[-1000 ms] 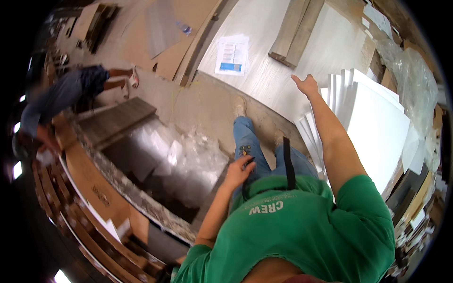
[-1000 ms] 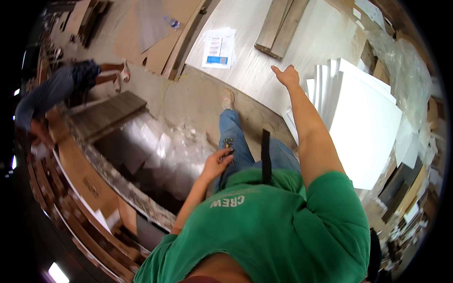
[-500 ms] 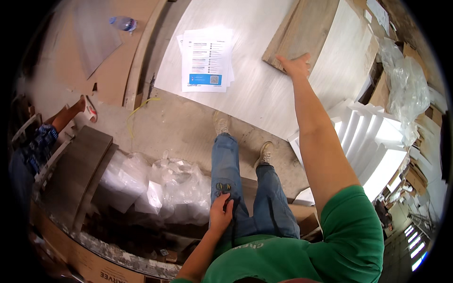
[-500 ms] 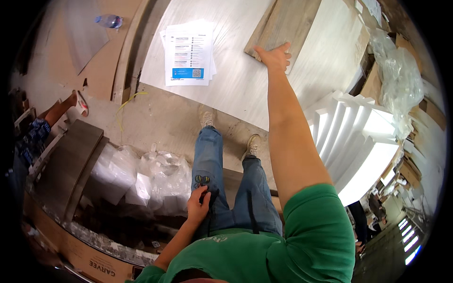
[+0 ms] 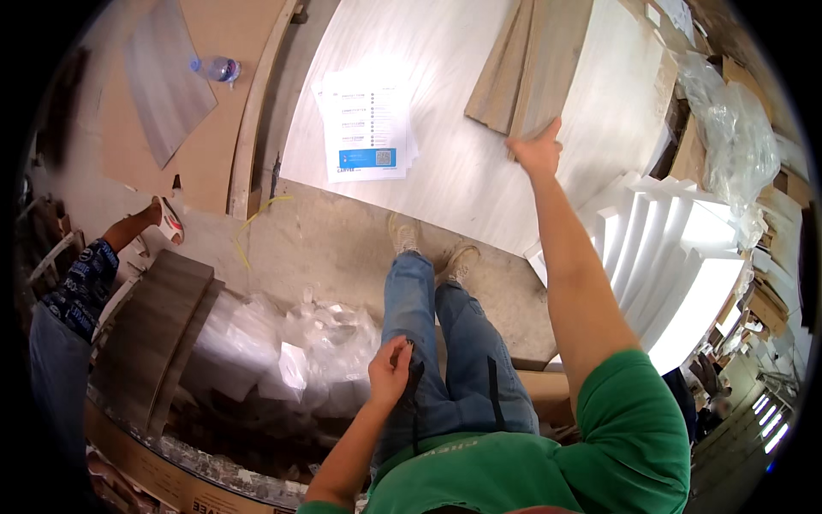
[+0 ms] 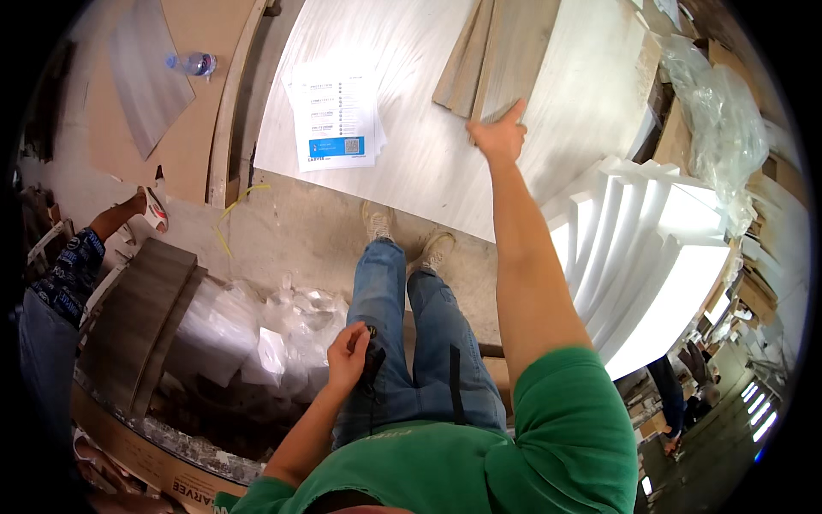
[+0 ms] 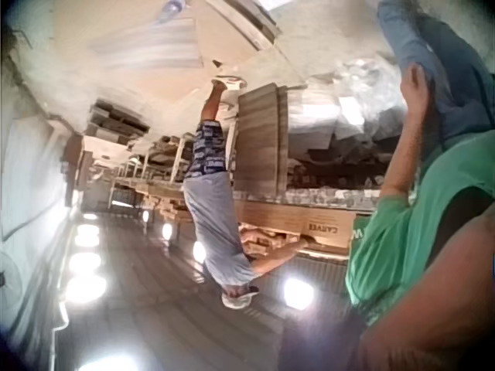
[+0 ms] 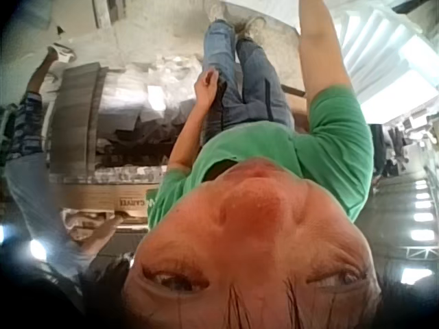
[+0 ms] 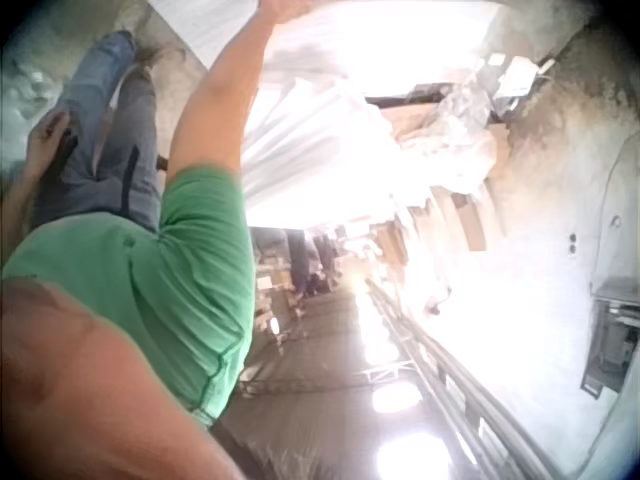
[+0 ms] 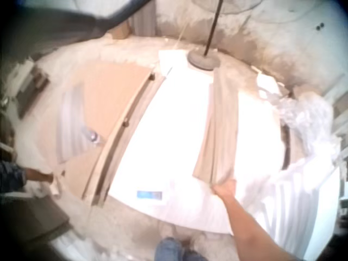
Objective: The person unpacks white foam inserts from plastic bags and places them into a wooden cabinet frame on a conveyor belt. They handle the foam pieces one by one, arranging them to fit the interior compartments of the cabinet. The person also handles brown cardboard pieces and places them into the frame.
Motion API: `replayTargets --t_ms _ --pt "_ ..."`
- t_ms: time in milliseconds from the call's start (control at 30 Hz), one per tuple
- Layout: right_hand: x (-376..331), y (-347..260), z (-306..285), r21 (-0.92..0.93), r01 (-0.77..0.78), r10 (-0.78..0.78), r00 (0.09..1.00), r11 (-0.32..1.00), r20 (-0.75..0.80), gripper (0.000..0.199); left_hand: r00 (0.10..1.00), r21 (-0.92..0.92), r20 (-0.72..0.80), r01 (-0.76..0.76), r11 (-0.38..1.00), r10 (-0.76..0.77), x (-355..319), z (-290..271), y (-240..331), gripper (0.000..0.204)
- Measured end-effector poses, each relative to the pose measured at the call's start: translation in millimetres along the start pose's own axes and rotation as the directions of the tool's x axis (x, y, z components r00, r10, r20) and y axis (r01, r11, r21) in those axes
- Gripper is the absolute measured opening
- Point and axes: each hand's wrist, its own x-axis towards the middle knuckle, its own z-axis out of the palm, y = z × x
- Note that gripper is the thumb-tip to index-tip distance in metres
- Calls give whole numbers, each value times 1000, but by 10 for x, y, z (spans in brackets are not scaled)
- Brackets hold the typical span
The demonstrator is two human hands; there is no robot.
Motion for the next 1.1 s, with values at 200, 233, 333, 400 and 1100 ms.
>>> replayTargets --t_ms 200,233,333,400,1100 --pt "-1123 984 -172 108 80 -80 997 991 -12 108 915 -215 403 110 970 -14 945 936 581 39" --pt "-1409 1131 -247 120 72 -71 997 990 -19 105 918 -216 394 141 966 -46 1077 1213 825 45" --pt "-2297 1618 -439 47 168 -158 974 985 -163 96 914 -270 393 219 938 -101 1477 1922 1235 61" --pt "-2820 1910 -788 74 193 -186 978 978 -90 91 904 -355 409 285 890 -125 1608 2221 1420 61" --pt "-7240 3605 -2427 361 -5 228 782 933 -579 91 183 204 957 127 971 -225 -2620 2257 2039 38"
